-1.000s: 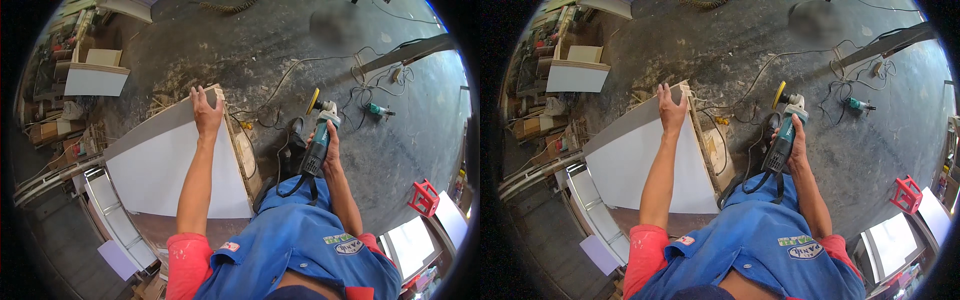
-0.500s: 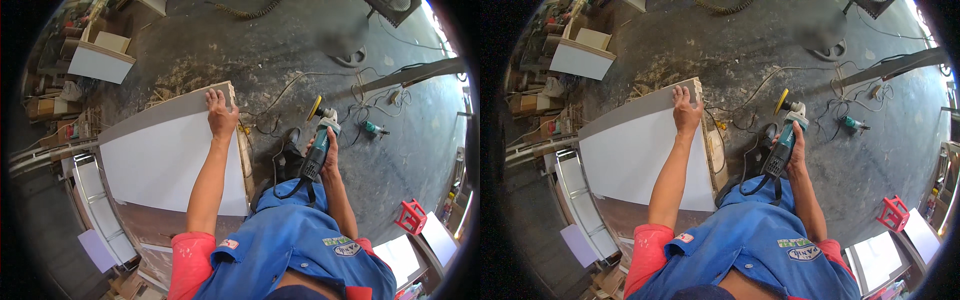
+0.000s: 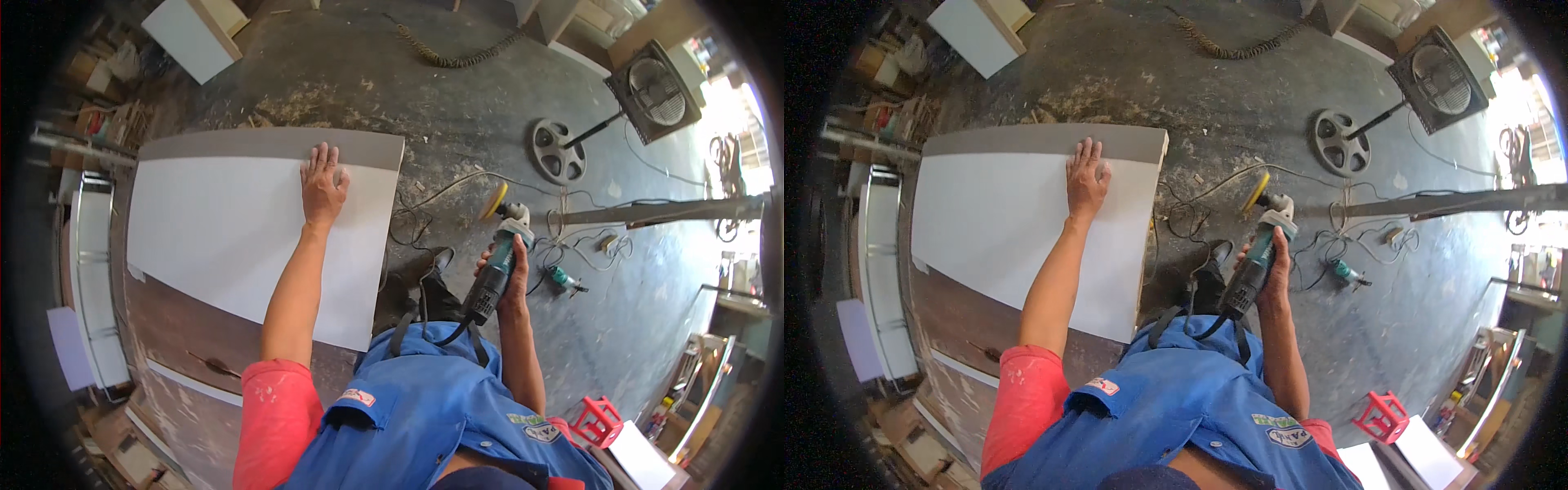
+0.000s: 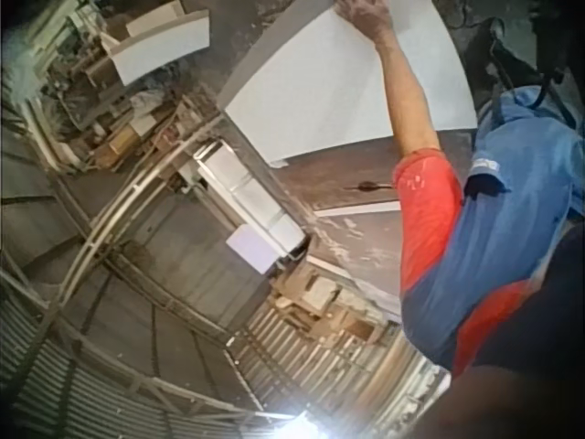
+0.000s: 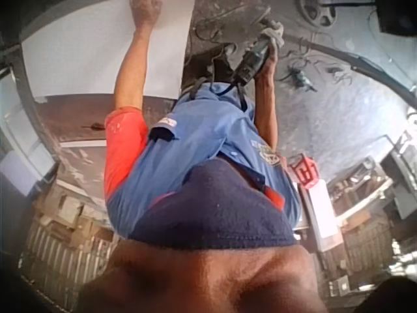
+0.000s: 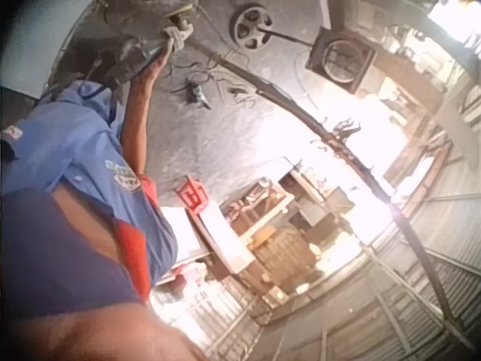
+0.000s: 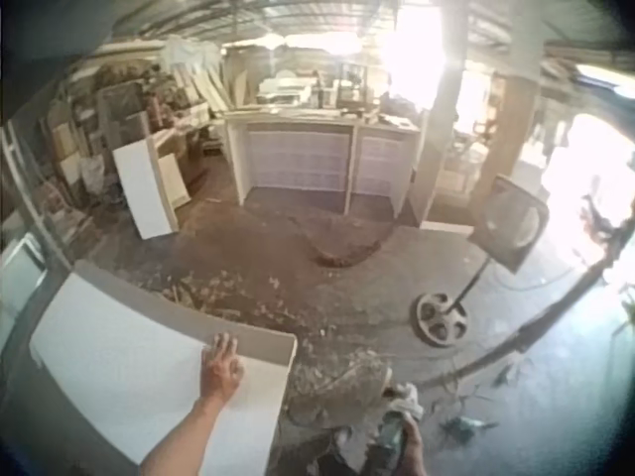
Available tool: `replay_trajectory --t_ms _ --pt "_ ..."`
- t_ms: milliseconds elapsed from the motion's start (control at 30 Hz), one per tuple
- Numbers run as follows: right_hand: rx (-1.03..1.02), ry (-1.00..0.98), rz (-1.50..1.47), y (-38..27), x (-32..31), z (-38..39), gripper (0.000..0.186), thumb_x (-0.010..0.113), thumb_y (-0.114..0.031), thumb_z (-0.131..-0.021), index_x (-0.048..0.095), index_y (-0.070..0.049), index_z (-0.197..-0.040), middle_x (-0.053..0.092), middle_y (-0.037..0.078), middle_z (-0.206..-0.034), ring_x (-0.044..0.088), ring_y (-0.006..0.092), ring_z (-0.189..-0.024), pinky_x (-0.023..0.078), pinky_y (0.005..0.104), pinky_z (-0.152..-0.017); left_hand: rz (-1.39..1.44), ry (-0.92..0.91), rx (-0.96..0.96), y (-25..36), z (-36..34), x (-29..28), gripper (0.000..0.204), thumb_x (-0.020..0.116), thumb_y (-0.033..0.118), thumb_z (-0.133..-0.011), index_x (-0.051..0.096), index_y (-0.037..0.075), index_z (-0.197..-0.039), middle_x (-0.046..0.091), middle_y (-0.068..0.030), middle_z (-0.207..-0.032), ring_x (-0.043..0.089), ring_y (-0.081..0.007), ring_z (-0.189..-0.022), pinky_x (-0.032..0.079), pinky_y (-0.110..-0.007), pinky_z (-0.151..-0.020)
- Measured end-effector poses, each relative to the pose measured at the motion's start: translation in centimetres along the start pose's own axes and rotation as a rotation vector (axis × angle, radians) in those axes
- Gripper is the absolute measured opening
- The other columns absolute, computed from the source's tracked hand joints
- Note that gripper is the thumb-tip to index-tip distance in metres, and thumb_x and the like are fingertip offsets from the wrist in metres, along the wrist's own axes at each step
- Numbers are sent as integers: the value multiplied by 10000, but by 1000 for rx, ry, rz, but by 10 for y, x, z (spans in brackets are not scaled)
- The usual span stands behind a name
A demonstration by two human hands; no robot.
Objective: The person moves a wooden board on a workbench, uses a power router along the edges, and then smooths the side of the board with a power sander.
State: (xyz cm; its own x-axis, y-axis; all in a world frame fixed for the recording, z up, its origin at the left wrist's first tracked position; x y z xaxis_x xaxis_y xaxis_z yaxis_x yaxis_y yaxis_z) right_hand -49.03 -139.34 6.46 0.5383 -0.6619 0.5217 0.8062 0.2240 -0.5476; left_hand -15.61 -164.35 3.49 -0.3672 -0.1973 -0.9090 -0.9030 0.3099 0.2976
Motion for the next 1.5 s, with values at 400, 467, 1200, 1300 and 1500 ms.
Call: replay_trajectory --t_ms 400,467,1200,1300,1500 --pt "259 -223 80 46 99 -40 602 635 -633 -925 618 -42 -1043 689 112 -792 721 238 -664 626 391 -588 -50 -35 -77 14 5 -7 549 535 304 -1001 498 149 -1526 389 -79 -1635 339 -281 -1517 227 -507 -1257" --pt "278 -223 102 48 101 -48 604 635 -631 -926 618 -39 -1040 689 114 -793 720 242 -665 626 391 -591 -43 -38 -84 14 4 -10 551 536 307 -1001 495 149 -1527 381 -75 -1640 336 -278 -1519 228 -506 -1258" --pt "335 -170 174 54 121 -63 663 657 -655 -893 606 -19 -1071 683 124 -811 712 237 -656 629 386 -595 -18 -35 -79 15 6 -13 566 571 278 -983 490 144 -1527 372 -69 -1645 326 -278 -1524 240 -521 -1252" --pt "338 -164 173 52 123 -68 660 659 -656 -892 603 -22 -1068 682 127 -811 713 239 -656 628 388 -594 -18 -54 -90 14 9 -14 572 568 276 -984 480 146 -1534 360 -69 -1651 318 -274 -1528 232 -520 -1256" --pt "321 -182 194 44 130 -77 630 616 -628 -940 587 -13 -1076 652 120 -826 691 228 -677 626 388 -626 -6 -68 -97 15 8 -18 576 564 267 -984 472 144 -1539 356 -72 -1652 312 -278 -1531 224 -522 -1259"
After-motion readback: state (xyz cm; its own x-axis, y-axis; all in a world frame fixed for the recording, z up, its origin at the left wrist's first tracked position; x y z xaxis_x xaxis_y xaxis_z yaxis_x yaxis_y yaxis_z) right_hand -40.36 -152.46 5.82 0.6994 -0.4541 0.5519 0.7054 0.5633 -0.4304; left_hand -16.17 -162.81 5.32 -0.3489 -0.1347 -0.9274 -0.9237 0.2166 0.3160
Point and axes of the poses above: each hand's wrist, its own z-axis away from the middle knuckle, its own x-axis out of the palm, y = z × x, the point moved 4 cm from there along -z, towards the middle knuckle
